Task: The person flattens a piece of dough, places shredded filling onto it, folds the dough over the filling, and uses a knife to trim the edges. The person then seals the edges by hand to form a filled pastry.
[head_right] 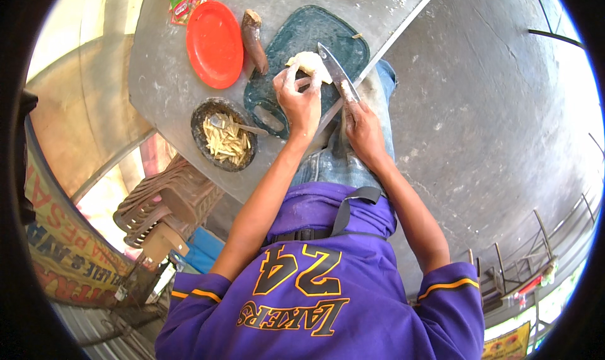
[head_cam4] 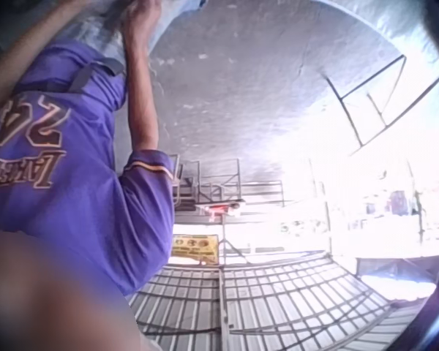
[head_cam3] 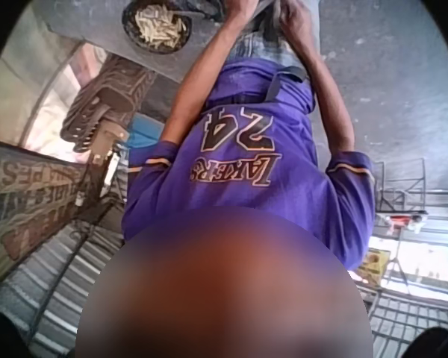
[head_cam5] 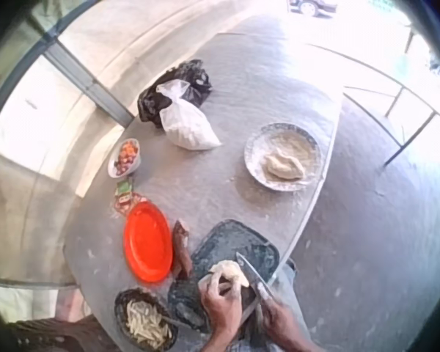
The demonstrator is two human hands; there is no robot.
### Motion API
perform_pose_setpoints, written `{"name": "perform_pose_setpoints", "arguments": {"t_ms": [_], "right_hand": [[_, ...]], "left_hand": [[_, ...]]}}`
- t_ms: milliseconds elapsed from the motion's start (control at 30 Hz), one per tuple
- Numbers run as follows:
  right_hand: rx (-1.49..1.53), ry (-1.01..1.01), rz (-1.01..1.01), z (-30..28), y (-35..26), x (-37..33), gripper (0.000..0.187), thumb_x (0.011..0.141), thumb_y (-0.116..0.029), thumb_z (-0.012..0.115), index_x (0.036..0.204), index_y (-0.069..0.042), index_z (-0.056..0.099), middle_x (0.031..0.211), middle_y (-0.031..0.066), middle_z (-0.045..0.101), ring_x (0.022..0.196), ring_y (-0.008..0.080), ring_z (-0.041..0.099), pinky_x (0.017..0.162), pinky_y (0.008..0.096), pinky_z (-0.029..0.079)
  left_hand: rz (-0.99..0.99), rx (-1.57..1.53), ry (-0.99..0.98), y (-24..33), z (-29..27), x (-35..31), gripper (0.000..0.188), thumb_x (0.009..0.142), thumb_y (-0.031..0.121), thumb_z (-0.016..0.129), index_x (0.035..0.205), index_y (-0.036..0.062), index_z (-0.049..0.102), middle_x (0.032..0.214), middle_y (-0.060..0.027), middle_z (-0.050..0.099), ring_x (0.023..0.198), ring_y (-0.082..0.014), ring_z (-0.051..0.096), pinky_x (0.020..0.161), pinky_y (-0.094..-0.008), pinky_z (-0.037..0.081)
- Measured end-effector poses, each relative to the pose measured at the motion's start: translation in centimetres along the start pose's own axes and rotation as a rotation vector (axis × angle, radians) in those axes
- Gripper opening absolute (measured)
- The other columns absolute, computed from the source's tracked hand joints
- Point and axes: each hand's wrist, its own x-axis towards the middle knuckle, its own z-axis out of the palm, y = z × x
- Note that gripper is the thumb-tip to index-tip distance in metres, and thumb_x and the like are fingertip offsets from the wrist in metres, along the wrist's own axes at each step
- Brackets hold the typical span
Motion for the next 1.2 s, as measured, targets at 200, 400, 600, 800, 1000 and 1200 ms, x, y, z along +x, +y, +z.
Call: {"name": "perform_pose_setpoints", "arguments": {"t_ms": [200,400,600,800,1000,1200], "right_hand": [[0.046,0.179,-0.099,0.5,-0.5,0.0,0.021,0.093,0.0,0.057,0.113,0.004,0.061,0.09,0.029,0.06,0.083,0.047,0.059,0.072,0.0482,0.047],[0.065,0.176,-0.066,0.4,-0.6,-0.6,0.03,0.092,0.001,0.056,0.122,0.0,0.058,0.097,0.0292,0.062,0.088,0.0475,0.061,0.077,0.0492,0.048],[0.008,0.099,-0.048,0.5,-0.8,-0.4,0.055,0.093,0.002,0.052,0.146,-0.011,0.048,0.105,0.028,0.063,0.095,0.0477,0.061,0.083,0.0505,0.049],[0.029,0.141,-0.082,0.3,-0.6,-0.3,0.045,0.092,0.003,0.052,0.136,-0.005,0.054,0.104,0.0284,0.063,0.094,0.0486,0.061,0.081,0.0501,0.049],[0.086,0.207,-0.1,1.0,-0.1,-0.3,0.028,0.089,0.004,0.055,0.117,0.002,0.06,0.096,0.0291,0.062,0.088,0.0485,0.061,0.076,0.0499,0.049],[0.057,0.134,-0.129,1.5,-0.3,0.2,0.041,0.088,0.006,0.053,0.129,0.0,0.059,0.088,0.0288,0.061,0.08,0.0461,0.061,0.071,0.0496,0.047]], "left_hand": [[-0.076,-0.098,0.03,0.1,0.4,-0.4,0.052,0.081,0.009,0.08,0.128,-0.0005,0.059,0.125,-0.0142,0.043,0.099,-0.0204,0.06,0.083,-0.0309,0.057],[-0.207,-0.206,0.134,0.1,2.2,-2.0,0.058,0.088,0.008,0.073,0.14,0.0032,0.049,0.127,-0.0164,0.04,0.105,-0.0266,0.062,0.091,-0.0347,0.054],[-0.181,-0.213,0.126,0.2,2.4,-2.2,0.062,0.088,0.008,0.072,0.144,0.0039,0.046,0.128,-0.0164,0.039,0.11,-0.0272,0.059,0.093,-0.0349,0.053],[-0.191,-0.263,0.113,1.2,2.2,-2.5,0.061,0.087,0.005,0.073,0.141,0.0009,0.045,0.128,-0.016,0.038,0.111,-0.0255,0.058,0.094,-0.0334,0.052],[-0.183,-0.256,0.128,0.8,2.2,-2.5,0.058,0.088,0.007,0.072,0.139,0.0006,0.046,0.127,-0.0153,0.04,0.107,-0.0248,0.06,0.091,-0.0335,0.053],[-0.178,-0.333,0.183,0.3,2.7,-2.7,0.057,0.087,0.002,0.072,0.138,0.0043,0.047,0.127,-0.014,0.041,0.105,-0.0223,0.061,0.084,-0.0319,0.059]]}}
